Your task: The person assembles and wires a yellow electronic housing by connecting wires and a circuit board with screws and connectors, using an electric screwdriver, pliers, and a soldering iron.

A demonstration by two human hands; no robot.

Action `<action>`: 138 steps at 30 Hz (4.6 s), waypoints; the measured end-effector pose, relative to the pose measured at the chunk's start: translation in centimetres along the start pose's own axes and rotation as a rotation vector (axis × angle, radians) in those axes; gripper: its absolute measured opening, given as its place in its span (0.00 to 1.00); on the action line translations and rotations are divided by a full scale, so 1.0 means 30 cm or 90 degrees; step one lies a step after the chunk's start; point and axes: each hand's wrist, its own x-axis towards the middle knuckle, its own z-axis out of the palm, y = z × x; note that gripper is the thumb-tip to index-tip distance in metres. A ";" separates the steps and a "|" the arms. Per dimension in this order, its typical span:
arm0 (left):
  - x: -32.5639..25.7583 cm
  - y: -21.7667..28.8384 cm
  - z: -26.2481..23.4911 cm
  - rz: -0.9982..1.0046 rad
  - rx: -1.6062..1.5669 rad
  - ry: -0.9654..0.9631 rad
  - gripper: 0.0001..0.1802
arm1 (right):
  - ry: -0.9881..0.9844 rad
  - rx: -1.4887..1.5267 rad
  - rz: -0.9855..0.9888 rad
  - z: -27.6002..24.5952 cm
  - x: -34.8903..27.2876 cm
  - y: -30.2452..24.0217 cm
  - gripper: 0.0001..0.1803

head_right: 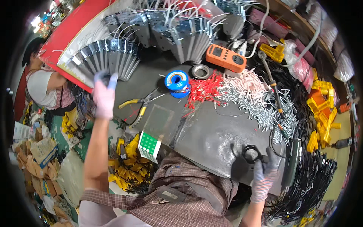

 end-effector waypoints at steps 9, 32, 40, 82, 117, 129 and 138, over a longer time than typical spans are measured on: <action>-0.078 0.180 0.085 -0.018 -0.293 0.005 0.17 | 0.095 -0.044 0.116 -0.051 -0.100 0.047 0.24; -0.707 0.742 0.141 0.715 -0.107 -0.547 0.09 | 0.102 0.005 0.156 -0.005 -0.088 0.037 0.13; -0.724 0.729 0.171 0.669 -0.148 -0.510 0.09 | 0.092 -0.018 0.142 0.033 -0.132 0.009 0.13; -0.707 0.664 0.157 0.597 -0.175 -0.515 0.41 | 0.113 -0.342 -0.365 -0.232 0.296 -0.020 0.10; -0.569 0.696 0.083 -0.463 -0.900 -0.673 0.30 | -0.059 -0.754 -0.306 -0.004 0.606 -0.134 0.26; -0.546 0.625 0.089 -0.437 -0.875 -0.597 0.32 | -0.191 -0.676 -0.118 0.156 0.659 -0.301 0.21; -0.555 0.590 0.073 -0.413 -0.865 -0.626 0.31 | -0.168 -0.488 -0.049 0.278 0.734 -0.353 0.22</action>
